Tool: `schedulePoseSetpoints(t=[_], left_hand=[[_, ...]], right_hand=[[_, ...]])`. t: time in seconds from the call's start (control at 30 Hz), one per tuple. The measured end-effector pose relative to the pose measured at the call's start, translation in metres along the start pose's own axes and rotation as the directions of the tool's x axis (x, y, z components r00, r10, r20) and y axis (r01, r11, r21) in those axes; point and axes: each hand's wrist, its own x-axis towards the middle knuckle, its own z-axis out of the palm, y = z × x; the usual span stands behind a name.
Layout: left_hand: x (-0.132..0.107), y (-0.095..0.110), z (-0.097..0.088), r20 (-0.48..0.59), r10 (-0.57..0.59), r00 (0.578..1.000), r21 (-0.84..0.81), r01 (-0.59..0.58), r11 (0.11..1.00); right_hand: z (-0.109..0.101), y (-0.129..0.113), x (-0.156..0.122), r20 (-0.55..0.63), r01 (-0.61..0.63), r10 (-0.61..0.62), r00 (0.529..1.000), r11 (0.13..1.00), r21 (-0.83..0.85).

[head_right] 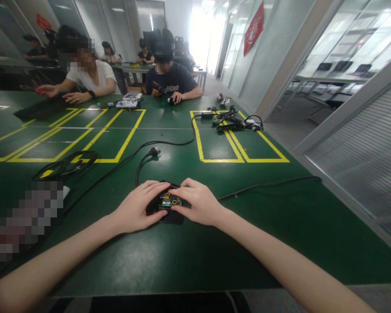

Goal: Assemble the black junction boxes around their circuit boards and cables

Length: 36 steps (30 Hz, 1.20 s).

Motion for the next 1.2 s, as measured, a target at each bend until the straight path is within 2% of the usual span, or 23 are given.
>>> schedulePoseSetpoints(t=[0.2, 0.4, 0.57, 0.87, 1.2], left_hand=[[-0.002, 0.002, 0.002, -0.022, -0.006, 1.0, 0.014, 0.006, 1.0], [0.0, -0.001, -0.003, -0.146, -0.026, 0.989, -0.089, 0.013, 0.996], [0.001, -0.01, -0.002, -0.139, -0.025, 0.99, -0.094, 0.013, 0.996], [0.001, -0.011, 0.001, -0.107, -0.046, 0.993, -0.136, 0.031, 0.99], [0.004, -0.016, 0.004, -0.148, -0.067, 0.987, -0.071, 0.056, 0.996]], right_hand=[[0.002, 0.001, 0.001, 0.05, -0.035, 0.035, 0.998, 0.999, 0.018], [0.0, -0.001, 0.001, 0.059, -0.01, 0.007, 0.998, 0.998, 0.063], [0.0, 0.002, 0.001, 0.063, -0.035, 0.027, 0.998, 0.991, 0.13], [0.001, 0.01, 0.002, 0.014, 0.036, -0.035, 0.999, 0.997, -0.065], [0.007, -0.001, 0.007, -0.071, -0.034, 0.025, 0.997, 0.991, -0.126]])
